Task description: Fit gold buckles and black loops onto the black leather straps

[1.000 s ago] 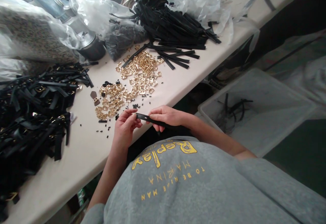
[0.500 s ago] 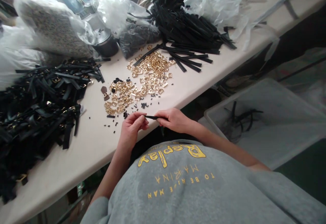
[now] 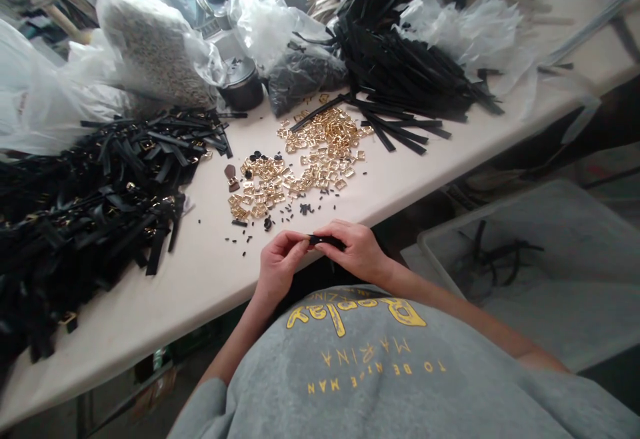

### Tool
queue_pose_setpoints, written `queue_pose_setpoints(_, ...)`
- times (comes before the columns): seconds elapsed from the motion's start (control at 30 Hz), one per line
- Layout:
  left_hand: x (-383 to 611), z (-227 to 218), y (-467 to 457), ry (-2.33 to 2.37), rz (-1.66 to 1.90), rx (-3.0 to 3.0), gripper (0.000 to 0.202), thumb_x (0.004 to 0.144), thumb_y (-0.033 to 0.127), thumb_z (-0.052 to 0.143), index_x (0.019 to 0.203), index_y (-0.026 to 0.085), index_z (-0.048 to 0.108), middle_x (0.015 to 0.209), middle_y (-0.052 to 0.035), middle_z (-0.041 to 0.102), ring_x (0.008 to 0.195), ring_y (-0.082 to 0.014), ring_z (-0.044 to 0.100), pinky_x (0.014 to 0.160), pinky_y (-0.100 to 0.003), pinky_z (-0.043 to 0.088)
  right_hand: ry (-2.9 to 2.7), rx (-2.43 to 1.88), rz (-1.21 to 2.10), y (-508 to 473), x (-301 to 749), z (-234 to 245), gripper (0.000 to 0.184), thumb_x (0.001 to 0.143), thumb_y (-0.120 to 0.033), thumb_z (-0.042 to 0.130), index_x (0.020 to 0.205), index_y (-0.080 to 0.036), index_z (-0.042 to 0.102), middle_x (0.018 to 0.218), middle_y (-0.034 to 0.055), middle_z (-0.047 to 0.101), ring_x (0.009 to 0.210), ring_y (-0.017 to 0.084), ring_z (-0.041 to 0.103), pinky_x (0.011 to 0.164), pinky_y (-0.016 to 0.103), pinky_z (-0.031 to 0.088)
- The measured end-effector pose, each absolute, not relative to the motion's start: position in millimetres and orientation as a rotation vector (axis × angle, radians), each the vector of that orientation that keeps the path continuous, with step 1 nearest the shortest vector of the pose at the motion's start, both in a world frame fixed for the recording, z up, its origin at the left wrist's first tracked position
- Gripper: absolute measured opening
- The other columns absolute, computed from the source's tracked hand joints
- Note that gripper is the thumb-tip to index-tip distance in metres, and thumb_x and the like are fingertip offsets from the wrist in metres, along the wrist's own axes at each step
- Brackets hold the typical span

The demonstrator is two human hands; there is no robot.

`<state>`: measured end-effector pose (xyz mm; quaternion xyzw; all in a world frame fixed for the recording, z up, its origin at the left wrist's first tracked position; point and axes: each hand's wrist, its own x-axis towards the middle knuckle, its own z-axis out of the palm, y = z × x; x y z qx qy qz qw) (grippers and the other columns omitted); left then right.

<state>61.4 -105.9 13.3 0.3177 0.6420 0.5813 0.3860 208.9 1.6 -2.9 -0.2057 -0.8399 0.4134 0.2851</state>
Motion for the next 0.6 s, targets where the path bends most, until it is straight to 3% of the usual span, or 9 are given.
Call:
queue_pose_setpoints(0.13, 61, 6, -112, 1.723, 1.464, 0.953, 0.016, 0.081, 0.034, 0.07, 0.084, 0.018, 0.069, 0.079, -0.0031, 0.071, 0.074, -0.0151, 0.065, 0.074, -0.027, 0.052, -2.325, -0.481, 0.96, 1, 204, -3, 0.012, 0.091, -0.023, 0.057, 0.091, -0.018, 0.068, 0.08, 0.0041, 0.067, 0.072, 0.014, 0.06, 0.068, 0.026, 0.045)
queue_pose_setpoints(0.3, 34, 3, -118, 1.934, 1.403, 1.053, 0.023, 0.085, 0.036, 0.065, 0.102, 0.02, 0.066, 0.08, -0.002, 0.07, 0.071, -0.0155, 0.066, 0.072, -0.028, 0.051, -2.368, -0.442, 0.891, 5, 201, -5, 0.014, 0.09, -0.019, 0.054, 0.081, -0.017, 0.065, 0.073, 0.0024, 0.063, 0.066, 0.012, 0.055, 0.063, 0.024, 0.039)
queue_pose_setpoints(0.47, -15, 7, -110, 2.471, 1.111, 1.19, 0.02, 0.082, 0.038, 0.065, 0.088, 0.02, 0.07, 0.075, -0.0021, 0.068, 0.063, -0.0165, 0.059, 0.067, -0.03, 0.045, -2.348, -0.465, 0.884, 7, 203, -11, 0.013, 0.089, -0.017, 0.055, 0.08, -0.017, 0.064, 0.071, 0.0015, 0.062, 0.063, 0.012, 0.053, 0.062, 0.023, 0.038)
queue_pose_setpoints(0.6, -28, 7, -101, 2.519, 0.9, 1.306, 0.014, 0.079, 0.034, 0.066, 0.082, 0.021, 0.072, 0.076, -0.0041, 0.069, 0.063, -0.0184, 0.057, 0.069, -0.032, 0.043, -2.352, -0.488, 0.857, 7, 204, -15, 0.012, 0.089, -0.017, 0.055, 0.08, -0.018, 0.064, 0.073, 0.0018, 0.063, 0.066, 0.012, 0.055, 0.064, 0.024, 0.04)
